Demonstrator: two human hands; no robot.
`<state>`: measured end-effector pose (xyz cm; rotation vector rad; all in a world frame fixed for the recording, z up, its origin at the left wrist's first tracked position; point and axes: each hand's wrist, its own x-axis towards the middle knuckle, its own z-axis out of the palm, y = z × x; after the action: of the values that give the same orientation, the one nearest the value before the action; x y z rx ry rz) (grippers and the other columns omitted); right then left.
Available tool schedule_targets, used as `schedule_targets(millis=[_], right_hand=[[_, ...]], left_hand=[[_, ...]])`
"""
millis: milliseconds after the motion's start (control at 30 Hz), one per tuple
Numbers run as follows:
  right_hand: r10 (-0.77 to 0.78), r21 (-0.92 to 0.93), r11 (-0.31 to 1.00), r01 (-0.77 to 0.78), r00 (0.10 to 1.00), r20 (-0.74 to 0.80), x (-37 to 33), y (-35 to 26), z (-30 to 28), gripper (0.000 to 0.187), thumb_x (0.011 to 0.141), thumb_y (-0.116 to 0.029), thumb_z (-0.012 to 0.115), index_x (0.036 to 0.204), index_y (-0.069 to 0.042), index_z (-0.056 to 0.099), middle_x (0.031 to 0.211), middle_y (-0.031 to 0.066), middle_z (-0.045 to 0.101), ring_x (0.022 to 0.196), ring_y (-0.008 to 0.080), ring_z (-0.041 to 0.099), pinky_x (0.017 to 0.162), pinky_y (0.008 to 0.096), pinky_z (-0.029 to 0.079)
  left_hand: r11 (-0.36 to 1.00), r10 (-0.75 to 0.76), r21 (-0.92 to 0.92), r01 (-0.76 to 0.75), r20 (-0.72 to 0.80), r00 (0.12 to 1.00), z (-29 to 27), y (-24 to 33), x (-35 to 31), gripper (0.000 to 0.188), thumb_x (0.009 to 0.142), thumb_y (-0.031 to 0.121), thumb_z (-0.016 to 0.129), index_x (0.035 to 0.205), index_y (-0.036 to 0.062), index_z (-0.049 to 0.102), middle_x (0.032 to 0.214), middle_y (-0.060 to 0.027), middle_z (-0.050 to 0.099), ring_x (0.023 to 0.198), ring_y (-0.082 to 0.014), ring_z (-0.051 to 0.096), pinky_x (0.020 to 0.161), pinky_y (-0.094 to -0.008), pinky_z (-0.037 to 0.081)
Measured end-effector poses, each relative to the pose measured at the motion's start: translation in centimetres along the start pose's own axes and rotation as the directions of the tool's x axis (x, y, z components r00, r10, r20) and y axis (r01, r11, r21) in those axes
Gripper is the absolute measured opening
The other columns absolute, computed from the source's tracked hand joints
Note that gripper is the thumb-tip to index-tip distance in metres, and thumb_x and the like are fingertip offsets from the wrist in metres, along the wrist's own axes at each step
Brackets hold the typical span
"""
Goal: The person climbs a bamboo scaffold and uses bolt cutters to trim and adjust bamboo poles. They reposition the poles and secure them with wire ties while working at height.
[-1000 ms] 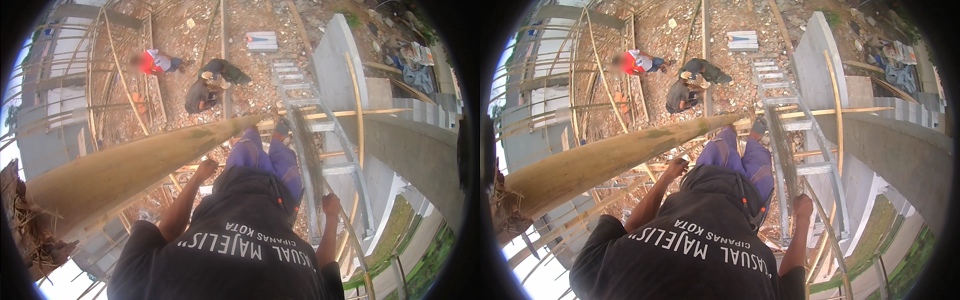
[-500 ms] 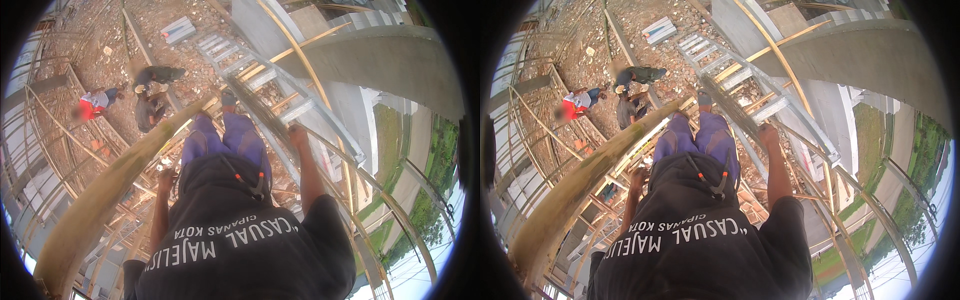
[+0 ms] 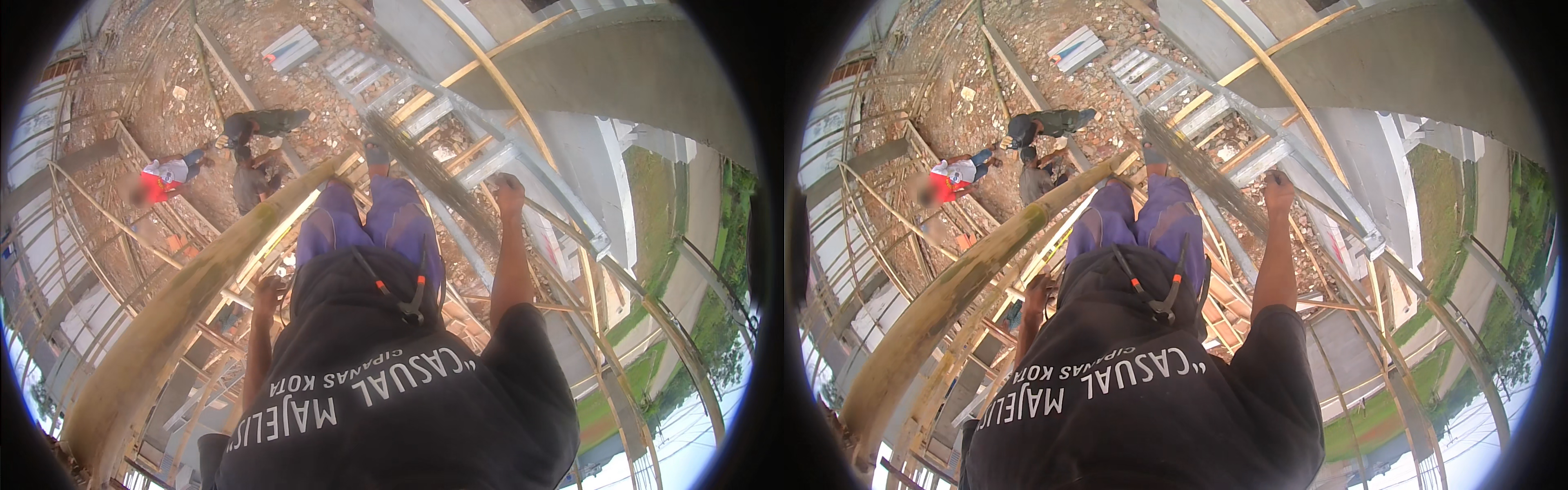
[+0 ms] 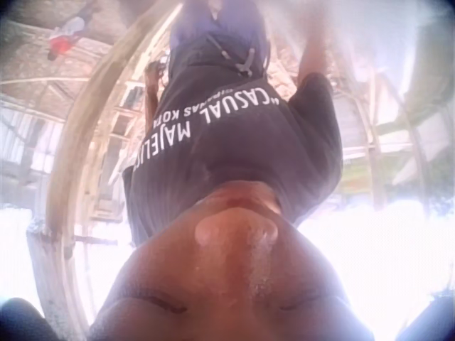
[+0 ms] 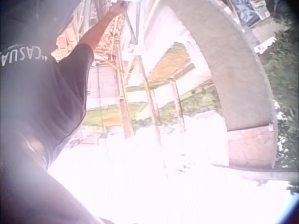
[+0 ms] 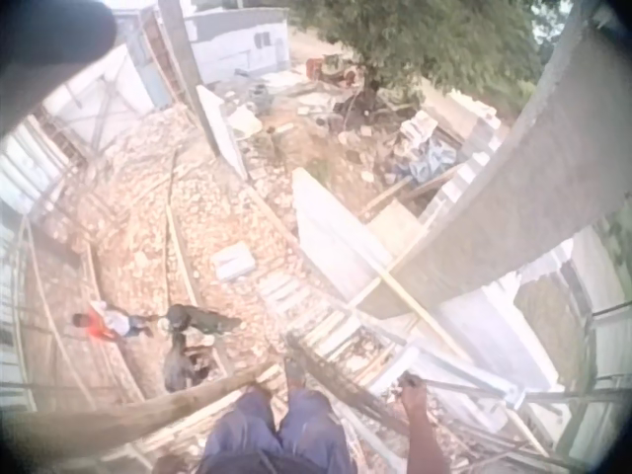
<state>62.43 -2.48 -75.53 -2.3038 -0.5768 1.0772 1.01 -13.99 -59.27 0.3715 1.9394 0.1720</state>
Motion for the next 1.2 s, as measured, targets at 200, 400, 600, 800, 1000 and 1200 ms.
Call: schedule_targets(millis=[200, 400, 600, 800, 1000, 1200], right_hand=[[-0.093, -0.29, 0.95, 0.118, 0.991, 0.098, 1.0, 1.0, -4.0, 0.033, 0.085, -0.033, 0.06, 0.104, -0.007, 0.07, 0.091, 0.017, 0.071, 0.086, 0.0297, 0.068, 0.079, 0.0372, 0.051], [-0.006, -0.496, 0.836, 0.234, 0.909, 0.417, -2.4, -0.9, -5.2, 0.037, 0.085, -0.038, 0.062, 0.106, -0.009, 0.069, 0.106, 0.015, 0.069, 0.102, 0.0318, 0.064, 0.089, 0.0396, 0.048], [0.088, -0.715, 0.635, 0.293, 0.892, 0.444, -4.5, -1.4, -3.8, 0.038, 0.083, -0.048, 0.062, 0.1, -0.015, 0.07, 0.105, 0.0134, 0.069, 0.104, 0.0307, 0.063, 0.09, 0.0424, 0.048], [0.15, -0.722, 0.624, 0.299, 0.861, 0.486, -4.0, 0.1, -2.5, 0.046, 0.086, -0.05, 0.056, 0.11, -0.013, 0.069, 0.114, 0.0149, 0.066, 0.109, 0.0337, 0.062, 0.094, 0.0468, 0.048], [0.183, -0.794, 0.534, 0.291, 0.877, 0.445, -3.5, 0.6, -2.8, 0.041, 0.086, -0.043, 0.057, 0.11, -0.013, 0.069, 0.116, 0.0161, 0.065, 0.109, 0.034, 0.062, 0.095, 0.0458, 0.048], [0.129, -0.721, 0.61, 0.328, 0.857, 0.499, -3.2, 1.5, -2.9, 0.037, 0.084, -0.04, 0.059, 0.11, -0.015, 0.069, 0.114, 0.0152, 0.066, 0.109, 0.0335, 0.062, 0.095, 0.0432, 0.048]], left_hand=[[0.989, 0.013, 0.148, -0.019, 0.042, 0.999, 1.4, 1.2, 0.6, 0.034, 0.092, 0.029, 0.053, 0.109, 0.0005, 0.062, 0.094, -0.01, 0.066, 0.083, -0.0189, 0.064, 0.07, -0.0318, 0.05], [0.985, 0.092, 0.137, -0.101, 0.067, 0.993, 2.2, 3.0, 1.0, 0.031, 0.095, 0.024, 0.052, 0.108, -0.0022, 0.061, 0.097, -0.0103, 0.066, 0.089, -0.0196, 0.066, 0.073, -0.0319, 0.053], [0.905, 0.245, 0.309, -0.292, 0.182, 0.952, 1.8, 1.5, 3.6, 0.021, 0.087, 0.003, 0.057, 0.107, -0.0031, 0.061, 0.1, -0.0139, 0.064, 0.09, -0.0219, 0.067, 0.074, -0.0329, 0.056], [0.99, 0.107, 0.077, -0.116, 0.112, 0.988, 2.1, 2.0, 3.0, 0.026, 0.09, 0.018, 0.059, 0.107, -0.001, 0.062, 0.098, -0.0127, 0.065, 0.092, -0.0227, 0.064, 0.078, -0.0373, 0.052], [0.989, 0.034, 0.141, -0.051, 0.115, 0.993, 1.5, 1.8, 2.2, 0.044, 0.093, 0.038, 0.058, 0.12, 0.0036, 0.057, 0.106, -0.0088, 0.064, 0.097, -0.0235, 0.063, 0.079, -0.0396, 0.05], [0.991, 0.021, 0.129, -0.041, 0.149, 0.989, 1.6, 1.0, 1.8, 0.049, 0.093, 0.038, 0.058, 0.125, 0.001, 0.055, 0.111, -0.0108, 0.063, 0.104, -0.026, 0.061, 0.086, -0.0426, 0.049]])
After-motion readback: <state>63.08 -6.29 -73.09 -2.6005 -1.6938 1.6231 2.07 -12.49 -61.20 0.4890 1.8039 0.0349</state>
